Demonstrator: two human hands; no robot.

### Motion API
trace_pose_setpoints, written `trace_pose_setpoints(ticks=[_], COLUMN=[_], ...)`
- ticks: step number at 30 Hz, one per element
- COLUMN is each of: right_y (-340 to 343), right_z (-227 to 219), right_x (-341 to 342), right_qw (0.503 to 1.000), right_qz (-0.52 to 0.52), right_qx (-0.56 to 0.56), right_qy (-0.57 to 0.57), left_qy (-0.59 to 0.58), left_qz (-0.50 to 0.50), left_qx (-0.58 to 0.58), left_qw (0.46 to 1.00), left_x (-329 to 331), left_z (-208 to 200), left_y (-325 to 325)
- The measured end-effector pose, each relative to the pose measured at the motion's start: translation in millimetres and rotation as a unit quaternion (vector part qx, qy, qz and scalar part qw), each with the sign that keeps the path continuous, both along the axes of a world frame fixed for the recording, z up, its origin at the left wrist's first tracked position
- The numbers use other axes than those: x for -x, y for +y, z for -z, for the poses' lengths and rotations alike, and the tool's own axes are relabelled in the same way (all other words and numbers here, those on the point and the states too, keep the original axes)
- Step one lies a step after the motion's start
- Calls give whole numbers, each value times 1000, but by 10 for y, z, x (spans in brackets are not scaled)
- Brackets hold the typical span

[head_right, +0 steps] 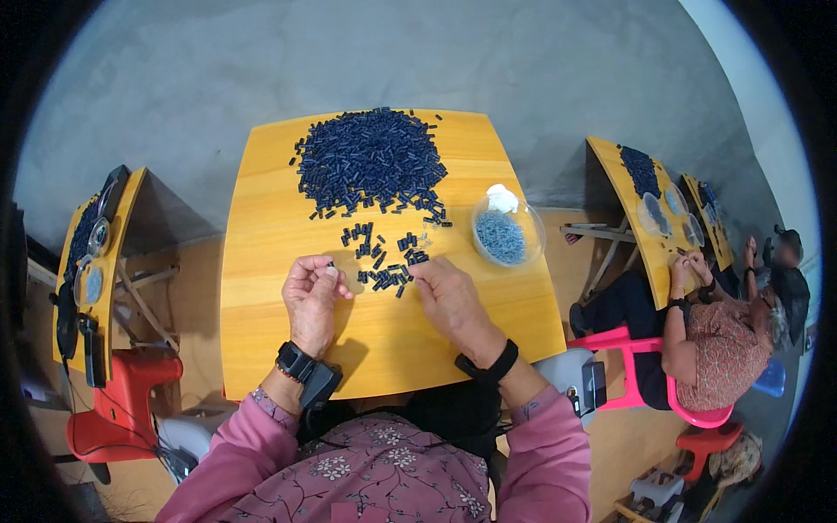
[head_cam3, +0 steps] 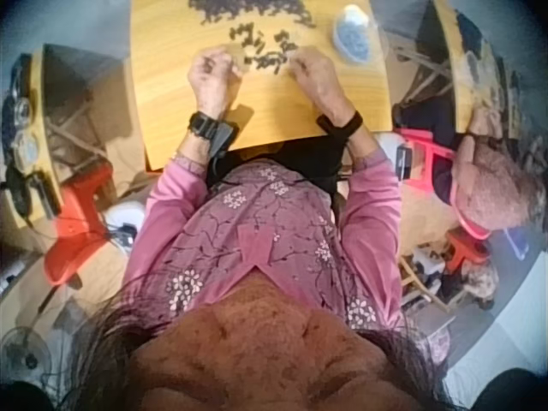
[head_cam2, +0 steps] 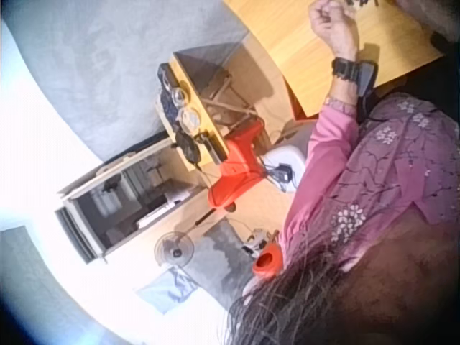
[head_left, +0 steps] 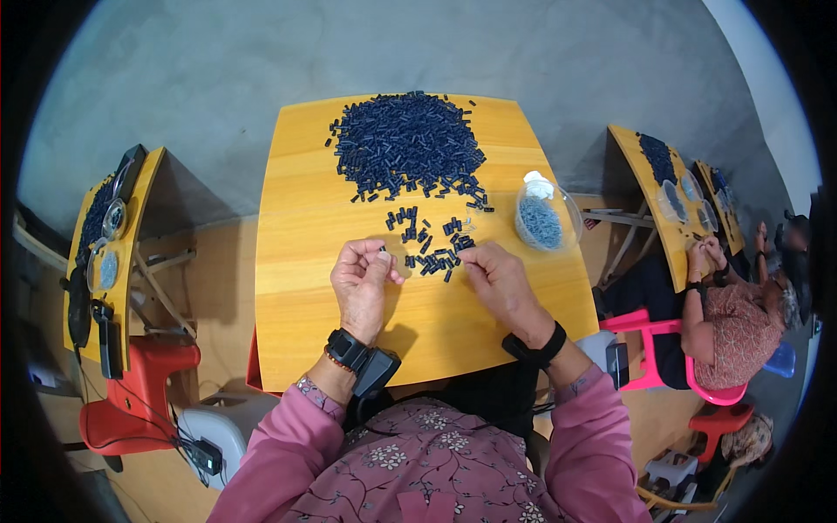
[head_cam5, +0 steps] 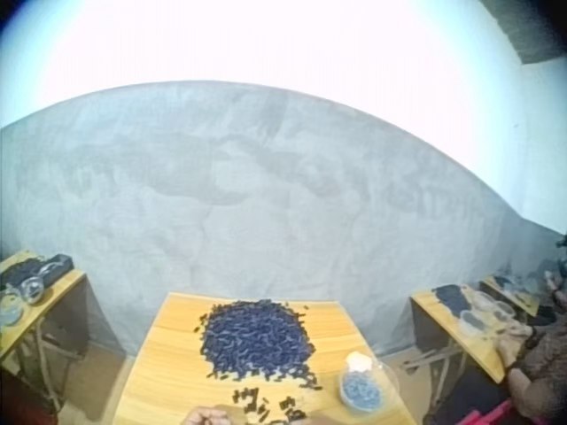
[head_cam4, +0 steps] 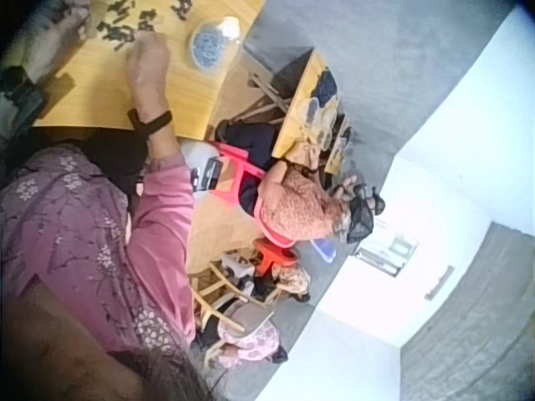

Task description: Sorting and assembling small black plastic components at a workshop table.

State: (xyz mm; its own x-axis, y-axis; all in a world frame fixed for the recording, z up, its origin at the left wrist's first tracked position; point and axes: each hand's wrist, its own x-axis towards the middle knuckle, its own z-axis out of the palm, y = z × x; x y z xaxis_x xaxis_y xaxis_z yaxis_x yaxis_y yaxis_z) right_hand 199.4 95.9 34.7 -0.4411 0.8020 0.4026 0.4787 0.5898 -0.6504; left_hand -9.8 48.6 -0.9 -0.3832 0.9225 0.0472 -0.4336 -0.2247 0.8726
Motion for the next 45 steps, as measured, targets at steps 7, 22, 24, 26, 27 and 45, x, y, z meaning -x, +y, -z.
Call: trace_pose_setpoints(ticks=[7, 22, 24, 26, 27, 45], right_y=[-68, 573, 582, 624, 647, 677], right_z=[-115, -41, -63, -28, -14, 9], right_x=[202, 536, 593, 635, 652, 604], right_qw=[998, 996, 994, 991, 988, 991], right_qz=[-25, 4, -13, -14, -14, -29], right_qx=[15, -21, -39, -52, -66, -116], right_qy=[-63, -87, -102, -122, -141, -67], left_qy=[-24, -81, -83, -85, -77, -47], left_qz=[-18, -4, -6, -6, -2, 19], left_qx=[13, 4, 4, 4, 4, 9], left_qw=[999, 997, 997, 996, 997, 999], left_x=[4, -17, -17, -13, -9, -39], left_z=[-8, -49, -43, -28, -12, -16], left_y=[6, 20, 23, 27, 28, 47])
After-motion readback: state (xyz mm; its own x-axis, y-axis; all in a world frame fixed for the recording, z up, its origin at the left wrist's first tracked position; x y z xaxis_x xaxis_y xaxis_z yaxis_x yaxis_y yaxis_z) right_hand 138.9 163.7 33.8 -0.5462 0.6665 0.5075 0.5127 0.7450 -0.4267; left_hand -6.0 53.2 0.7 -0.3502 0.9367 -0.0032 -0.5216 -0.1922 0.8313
